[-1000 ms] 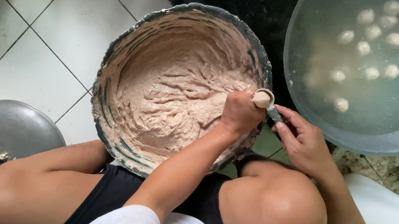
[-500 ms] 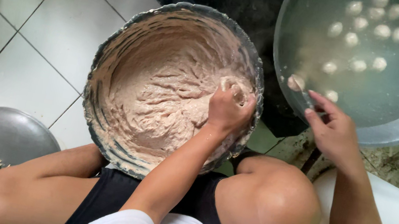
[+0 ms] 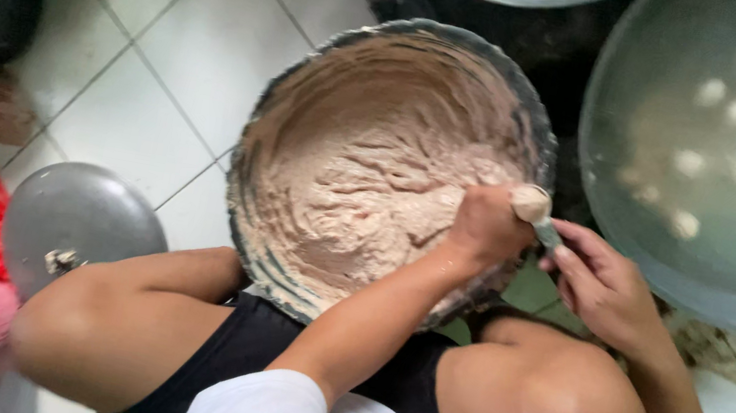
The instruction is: The person sits on the floor with a large bowl of meat paste on their lap, scoops portions of paste with a spoon, shapes them into balls by hand, and drops the balls into a pot of water. Later they use a skimmer to transfer cooked balls into a strainer basket.
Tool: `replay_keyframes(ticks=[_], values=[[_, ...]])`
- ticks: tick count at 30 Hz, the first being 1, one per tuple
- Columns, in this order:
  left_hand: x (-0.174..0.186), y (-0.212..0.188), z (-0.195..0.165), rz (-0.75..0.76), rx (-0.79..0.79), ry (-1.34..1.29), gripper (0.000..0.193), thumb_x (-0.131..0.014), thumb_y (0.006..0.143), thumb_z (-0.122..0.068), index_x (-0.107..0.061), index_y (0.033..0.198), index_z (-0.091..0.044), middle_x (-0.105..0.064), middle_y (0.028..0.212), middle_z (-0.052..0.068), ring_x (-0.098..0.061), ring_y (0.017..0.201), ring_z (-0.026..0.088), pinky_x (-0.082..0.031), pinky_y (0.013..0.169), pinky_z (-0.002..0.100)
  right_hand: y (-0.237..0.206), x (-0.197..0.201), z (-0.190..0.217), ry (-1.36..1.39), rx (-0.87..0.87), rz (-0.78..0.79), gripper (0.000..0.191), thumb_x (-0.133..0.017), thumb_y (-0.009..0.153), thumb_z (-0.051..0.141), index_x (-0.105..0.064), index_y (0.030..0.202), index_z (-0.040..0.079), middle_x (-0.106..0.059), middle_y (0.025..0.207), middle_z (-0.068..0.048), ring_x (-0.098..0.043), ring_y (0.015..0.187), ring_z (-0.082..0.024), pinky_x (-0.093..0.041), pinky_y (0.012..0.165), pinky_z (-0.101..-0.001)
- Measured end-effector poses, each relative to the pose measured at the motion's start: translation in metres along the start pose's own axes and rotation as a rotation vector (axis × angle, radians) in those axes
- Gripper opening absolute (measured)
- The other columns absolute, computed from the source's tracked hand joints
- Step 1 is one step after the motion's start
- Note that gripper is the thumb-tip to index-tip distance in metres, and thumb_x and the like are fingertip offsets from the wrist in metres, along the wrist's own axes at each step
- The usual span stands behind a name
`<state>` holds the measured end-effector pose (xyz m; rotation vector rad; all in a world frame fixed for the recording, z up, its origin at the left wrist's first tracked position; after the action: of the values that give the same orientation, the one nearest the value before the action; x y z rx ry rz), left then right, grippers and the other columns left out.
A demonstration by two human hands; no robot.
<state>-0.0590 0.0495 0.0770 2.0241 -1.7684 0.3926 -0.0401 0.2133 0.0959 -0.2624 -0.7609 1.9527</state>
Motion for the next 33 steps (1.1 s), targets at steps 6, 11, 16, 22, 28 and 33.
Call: replay_keyframes(ticks=[6,11,16,22,28,33], values=[[0.04,0.025,0.012,0.013,0.374,0.353,0.053,-0.068,0.078,-0.049,-0.068,0.108,-0.005,-0.07,0.108,0.023,-0.069,0.101,0.04,-0.056,0.085,0.051,0.025,0.054,-0.048,-0.052,0.042,-0.159,0.05,-0.052,0.109,0.015,-0.047,0.159,0.009,-0.068,0.1,-0.007,-0.047,0.056,-0.012,-0.036,0.044,-0.027],[0.08,0.058,-0.008,-0.125,0.182,0.566,0.076,-0.067,0.06,-0.06,-0.063,0.116,-0.008,-0.067,0.111,0.022,-0.067,0.103,0.041,-0.052,0.084,0.058,0.07,0.089,-0.066,-0.641,0.27,-0.554,0.049,-0.054,0.114,0.015,-0.044,0.161,0.004,-0.067,0.104,-0.013,-0.05,0.063,-0.015,-0.041,0.048,-0.0295],[0.053,0.045,0.011,0.273,0.222,0.392,0.073,-0.052,0.087,-0.07,-0.069,0.12,-0.007,-0.071,0.102,0.023,-0.07,0.1,0.042,-0.057,0.085,0.053,0.069,0.094,-0.069,-0.723,0.306,-0.692,0.047,-0.054,0.113,0.013,-0.045,0.157,-0.001,-0.066,0.104,-0.016,-0.054,0.069,-0.017,-0.045,0.054,-0.031],[0.047,0.017,0.005,-0.009,0.097,0.1,0.04,-0.055,0.097,-0.045,-0.077,0.093,-0.012,-0.069,0.101,0.018,-0.066,0.097,0.041,-0.055,0.083,0.052,0.024,0.083,-0.029,-0.361,0.26,-0.462,0.043,-0.055,0.112,0.013,-0.048,0.151,-0.005,-0.068,0.107,-0.015,-0.059,0.075,-0.017,-0.049,0.062,-0.031],[0.034,0.009,-0.006,-0.056,-0.027,-0.142,0.023,-0.073,0.09,-0.023,-0.061,0.084,-0.004,-0.064,0.08,0.019,-0.068,0.073,0.039,-0.053,0.065,0.046,-0.007,0.03,0.012,-0.167,0.08,-0.201,0.035,-0.057,0.104,0.018,-0.062,0.136,0.003,-0.073,0.098,-0.007,-0.057,0.068,-0.011,-0.046,0.058,-0.0285],[0.029,0.006,-0.011,-0.101,-0.098,-0.145,0.027,-0.078,0.081,-0.021,-0.06,0.088,-0.003,-0.065,0.077,0.018,-0.068,0.074,0.041,-0.054,0.062,0.047,-0.022,0.003,0.039,-0.231,0.128,-0.156,0.04,-0.057,0.1,0.016,-0.06,0.139,0.008,-0.075,0.095,-0.004,-0.058,0.069,-0.007,-0.05,0.061,-0.0238]])
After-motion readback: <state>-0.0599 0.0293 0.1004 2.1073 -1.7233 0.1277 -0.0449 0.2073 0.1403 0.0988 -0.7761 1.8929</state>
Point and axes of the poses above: each hand's wrist, its own y-axis towards the middle knuckle, its own x-axis out of the back of the hand, z = x × y, the point moved 8 cm from there along y, towards the middle knuckle
